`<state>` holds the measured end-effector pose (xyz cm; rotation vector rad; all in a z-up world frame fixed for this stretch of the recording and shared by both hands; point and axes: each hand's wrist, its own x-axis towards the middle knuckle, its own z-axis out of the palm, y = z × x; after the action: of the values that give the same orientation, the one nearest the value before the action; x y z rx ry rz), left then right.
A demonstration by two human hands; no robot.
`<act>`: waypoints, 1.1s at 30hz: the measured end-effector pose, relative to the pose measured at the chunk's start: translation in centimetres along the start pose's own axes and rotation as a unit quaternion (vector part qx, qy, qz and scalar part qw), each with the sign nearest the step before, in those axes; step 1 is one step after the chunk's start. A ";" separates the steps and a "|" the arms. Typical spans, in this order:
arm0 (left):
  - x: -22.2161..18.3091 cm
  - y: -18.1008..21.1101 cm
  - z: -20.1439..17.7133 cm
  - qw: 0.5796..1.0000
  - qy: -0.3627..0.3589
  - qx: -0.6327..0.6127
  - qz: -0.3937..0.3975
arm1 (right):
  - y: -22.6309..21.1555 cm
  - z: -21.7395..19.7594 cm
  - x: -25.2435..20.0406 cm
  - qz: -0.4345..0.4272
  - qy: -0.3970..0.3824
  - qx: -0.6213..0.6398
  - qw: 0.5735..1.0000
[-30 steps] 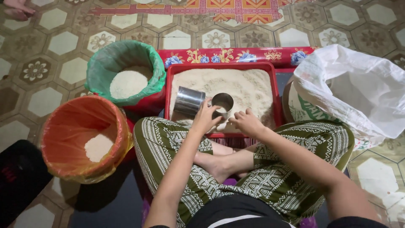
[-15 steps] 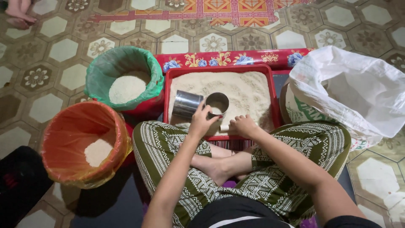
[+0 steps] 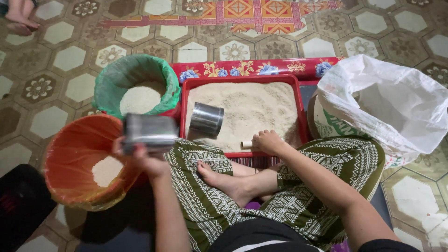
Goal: Scooping grain from a tray into metal cups and pouring it back out while sitting on the floor.
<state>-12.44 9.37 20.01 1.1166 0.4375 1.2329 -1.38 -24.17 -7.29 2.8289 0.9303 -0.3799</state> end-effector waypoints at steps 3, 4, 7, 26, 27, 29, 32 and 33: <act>4.1 -2.6 -6.2 0.963 0.105 -0.153 -0.194 | -0.4 -1.5 -0.5 0.002 -0.008 0.001 1.000; 5.3 -2.5 -7.7 0.963 0.107 -0.153 -0.193 | -0.9 -3.2 -1.0 0.000 -0.008 0.001 1.000; 8.2 -1.5 -10.6 0.951 0.031 -0.279 -0.131 | -1.8 -7.2 -2.0 -0.019 -0.060 0.048 0.997; 9.8 0.7 -11.6 0.823 0.211 -0.413 -0.327 | -1.7 -5.4 -1.2 -0.013 -0.052 0.006 0.999; 9.7 0.9 -11.3 0.817 0.222 -0.419 -0.328 | -1.8 -5.4 -1.3 -0.007 -0.064 -0.003 0.998; 9.7 0.8 -11.2 0.819 0.218 -0.414 -0.332 | -2.0 -4.7 -1.0 -0.008 -0.052 0.000 0.999; 9.7 0.4 -11.5 0.826 0.215 -0.401 -0.333 | -1.9 -3.4 -0.5 -0.013 -0.033 0.007 0.999; 9.7 0.2 -11.6 0.831 0.216 -0.392 -0.331 | -1.8 -2.9 -0.3 -0.015 -0.028 0.012 0.999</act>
<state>-18.40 23.07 17.81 -0.0586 0.5255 0.8714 -2.12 -22.33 -4.54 2.8125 0.9632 -0.4745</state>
